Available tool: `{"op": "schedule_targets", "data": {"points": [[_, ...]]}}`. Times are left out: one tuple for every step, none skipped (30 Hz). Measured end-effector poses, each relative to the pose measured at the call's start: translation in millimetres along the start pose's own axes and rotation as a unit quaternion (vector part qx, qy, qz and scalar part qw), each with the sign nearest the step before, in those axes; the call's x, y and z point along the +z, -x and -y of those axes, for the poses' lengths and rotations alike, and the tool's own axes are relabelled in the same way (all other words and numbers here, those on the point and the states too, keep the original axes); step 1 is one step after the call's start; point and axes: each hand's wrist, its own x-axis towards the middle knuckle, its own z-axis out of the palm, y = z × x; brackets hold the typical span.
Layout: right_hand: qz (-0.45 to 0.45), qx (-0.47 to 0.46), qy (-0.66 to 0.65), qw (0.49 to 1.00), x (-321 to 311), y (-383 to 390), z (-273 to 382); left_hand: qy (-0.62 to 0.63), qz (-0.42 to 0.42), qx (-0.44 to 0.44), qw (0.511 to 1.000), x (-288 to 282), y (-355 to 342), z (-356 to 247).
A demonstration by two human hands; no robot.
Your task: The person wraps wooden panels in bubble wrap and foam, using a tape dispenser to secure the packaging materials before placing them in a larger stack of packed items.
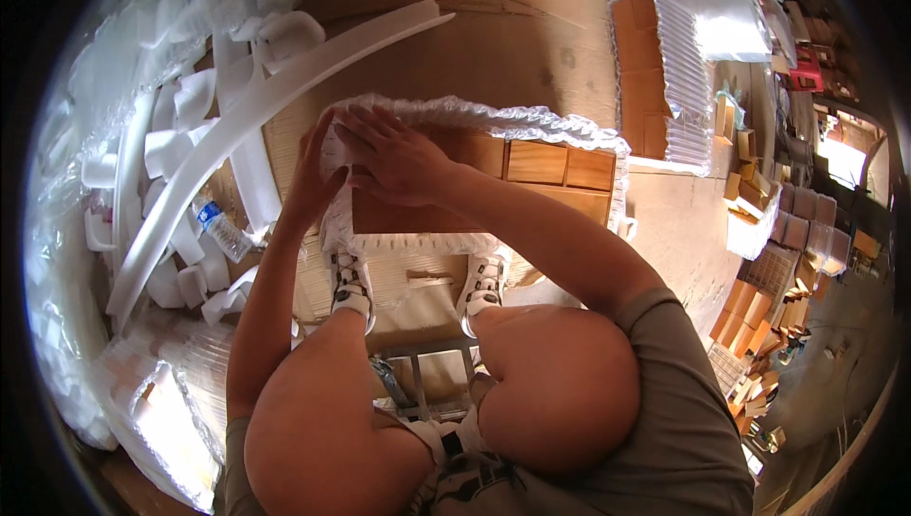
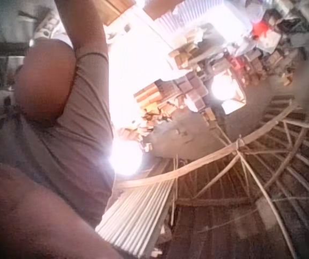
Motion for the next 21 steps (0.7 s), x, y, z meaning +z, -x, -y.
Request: {"op": "schedule_targets", "data": {"points": [[-0.005,-0.011,-0.01,1.0,-5.4,7.7,-4.2,-0.011,-0.01,0.007,1.0,2.6,1.1,-0.2],[-0.011,-0.014,-0.013,1.0,-11.6,19.4,-9.4,-0.02,-0.018,0.014,1.0,5.1,2.0,-0.2],[-0.028,0.006,-0.009,1.0,-18.8,37.1,-12.4,-0.029,-0.028,0.027,0.999,7.3,3.6,-0.3],[-0.047,0.029,-0.001,0.998,-28.8,60.8,-13.9,-0.014,-0.037,0.02,0.999,8.7,5.6,-0.5],[-0.065,0.053,0.006,0.996,-39.9,84.5,-17.7,-0.024,-0.044,0.014,0.999,10.3,7.6,-0.9],[-0.085,0.084,0.049,0.992,-50.9,106.6,-22.9,-0.029,-0.052,0.011,0.998,11.4,10.1,-1.4],[-0.123,0.105,0.065,0.985,-62.6,125.8,-30.9,-0.034,-0.063,0.002,0.997,12.7,12.1,-2.1],[-0.133,0.159,0.128,0.97,-75.4,143.0,-38.1,-0.043,-0.071,0.022,0.996,13.3,13.7,-2.8],[-0.167,0.218,0.162,0.948,-86.2,154.6,-45.9,-0.037,-0.071,0.019,0.997,14.4,15.0,-3.8],[-0.148,0.234,0.152,0.949,-94.9,161.5,-53.4,-0.03,-0.075,0.018,0.997,15.2,15.6,-4.6],[-0.137,0.269,0.138,0.943,-101.6,164.8,-60.2,-0.024,-0.071,0.019,0.997,16.0,16.3,-5.4],[-0.143,0.246,0.138,0.949,-104.9,163.2,-68.7,-0.023,-0.071,0.01,0.997,16.6,16.3,-5.9],[-0.123,0.222,0.152,0.955,-107.5,160.4,-76.3,-0.023,-0.062,0.004,0.998,17.2,16.2,-6.1],[-0.108,0.203,0.165,0.959,-110.0,157.1,-84.1,-0.022,-0.056,0.001,0.998,17.4,16.0,-6.2],[-0.096,0.192,0.182,0.96,-111.4,153.7,-90.8,-0.028,-0.059,0.005,0.998,17.6,15.7,-5.9],[-0.1,0.185,0.167,0.963,-112.3,150.8,-97.1,-0.032,-0.068,0.012,0.997,17.8,15.8,-5.6],[-0.107,0.188,0.152,0.964,-112.1,148.4,-102.4,-0.035,-0.07,0.02,0.997,17.7,15.6,-5.2],[-0.114,0.192,0.138,0.965,-112.3,147.2,-106.8,-0.045,-0.074,0.021,0.996,17.7,15.6,-4.9],[-0.119,0.197,0.124,0.965,-113.1,145.4,-111.9,-0.053,-0.074,0.024,0.996,17.8,15.4,-4.8],[-0.146,0.18,0.095,0.968,-115.4,144.8,-116.1,-0.059,-0.072,0.018,0.995,18.0,15.3,-5.1],[-0.163,0.216,0.088,0.959,-118.4,144.4,-119.8,-0.058,-0.074,0.021,0.995,18.5,15.0,-5.6]]}}
